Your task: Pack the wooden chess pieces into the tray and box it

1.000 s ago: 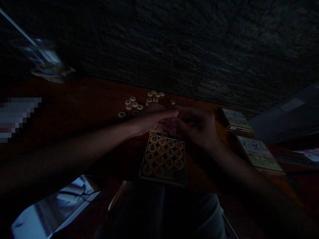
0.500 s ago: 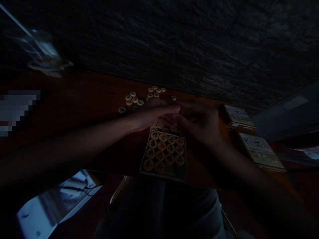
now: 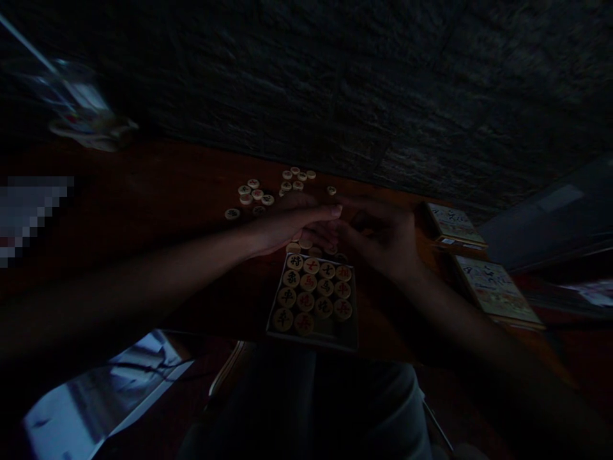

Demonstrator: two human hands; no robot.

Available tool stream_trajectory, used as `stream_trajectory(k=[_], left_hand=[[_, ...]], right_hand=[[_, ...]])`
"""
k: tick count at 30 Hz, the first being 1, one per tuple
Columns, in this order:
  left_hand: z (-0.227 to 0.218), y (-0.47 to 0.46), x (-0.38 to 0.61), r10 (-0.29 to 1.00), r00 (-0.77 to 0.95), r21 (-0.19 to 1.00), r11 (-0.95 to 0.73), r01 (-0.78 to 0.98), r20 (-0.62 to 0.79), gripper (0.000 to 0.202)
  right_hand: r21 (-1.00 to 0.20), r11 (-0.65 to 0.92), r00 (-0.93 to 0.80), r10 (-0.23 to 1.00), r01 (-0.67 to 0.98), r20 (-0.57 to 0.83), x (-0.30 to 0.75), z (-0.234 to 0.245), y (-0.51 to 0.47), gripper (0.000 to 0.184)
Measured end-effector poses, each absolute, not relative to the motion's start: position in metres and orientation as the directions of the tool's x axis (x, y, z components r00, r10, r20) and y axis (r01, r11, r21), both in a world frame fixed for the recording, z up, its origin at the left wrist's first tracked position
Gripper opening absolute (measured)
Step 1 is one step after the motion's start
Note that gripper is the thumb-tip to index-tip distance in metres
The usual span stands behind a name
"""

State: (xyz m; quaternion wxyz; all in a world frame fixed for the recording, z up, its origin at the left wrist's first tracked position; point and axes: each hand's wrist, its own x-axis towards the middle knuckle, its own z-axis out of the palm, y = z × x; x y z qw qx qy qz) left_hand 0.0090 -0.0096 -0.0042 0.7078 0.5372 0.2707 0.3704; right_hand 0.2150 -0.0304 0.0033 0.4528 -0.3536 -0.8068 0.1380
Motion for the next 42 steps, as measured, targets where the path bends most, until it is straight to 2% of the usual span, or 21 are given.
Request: stream_trajectory(k=[10, 14, 23, 28, 32, 37, 42], left_hand=[[-0.003, -0.011, 0.008, 0.799, 0.601, 0.952, 0.184, -0.243, -0.001, 0.043], [-0.004, -0.010, 0.008, 0.799, 0.601, 0.958, 0.174, -0.227, -0.003, 0.036], [-0.003, -0.011, 0.008, 0.790, 0.613, 0.945, 0.181, -0.271, 0.024, 0.027], [-0.002, -0.009, 0.009, 0.846, 0.527, 0.918, 0.146, -0.369, 0.077, 0.017], [0.001, -0.011, 0.010, 0.882, 0.462, 0.914, 0.110, -0.391, 0.091, 0.019], [0.001, -0.015, 0.010, 0.908, 0.394, 0.938, 0.004, -0.347, 0.142, 0.035], [-0.001, -0.015, 0.008, 0.905, 0.351, 0.968, -0.193, -0.162, 0.240, 0.041]], right_hand=[[-0.529, 0.736, -0.349, 0.671, 0.423, 0.654, 0.215, 0.004, -0.031, 0.029], [-0.530, 0.736, -0.378, 0.674, 0.422, 0.635, 0.217, 0.003, -0.030, 0.035], [-0.505, 0.763, -0.394, 0.642, 0.403, 0.657, 0.216, 0.005, -0.031, 0.029], [-0.506, 0.761, -0.353, 0.641, 0.406, 0.682, 0.218, 0.007, -0.031, 0.031], [-0.502, 0.760, -0.333, 0.639, 0.413, 0.693, 0.218, 0.007, -0.030, 0.030], [-0.622, 0.652, -0.215, 0.745, 0.433, 0.631, 0.214, 0.004, -0.030, 0.023], [-0.834, 0.481, -0.125, 0.877, 0.272, 0.465, 0.207, 0.004, -0.032, 0.032]])
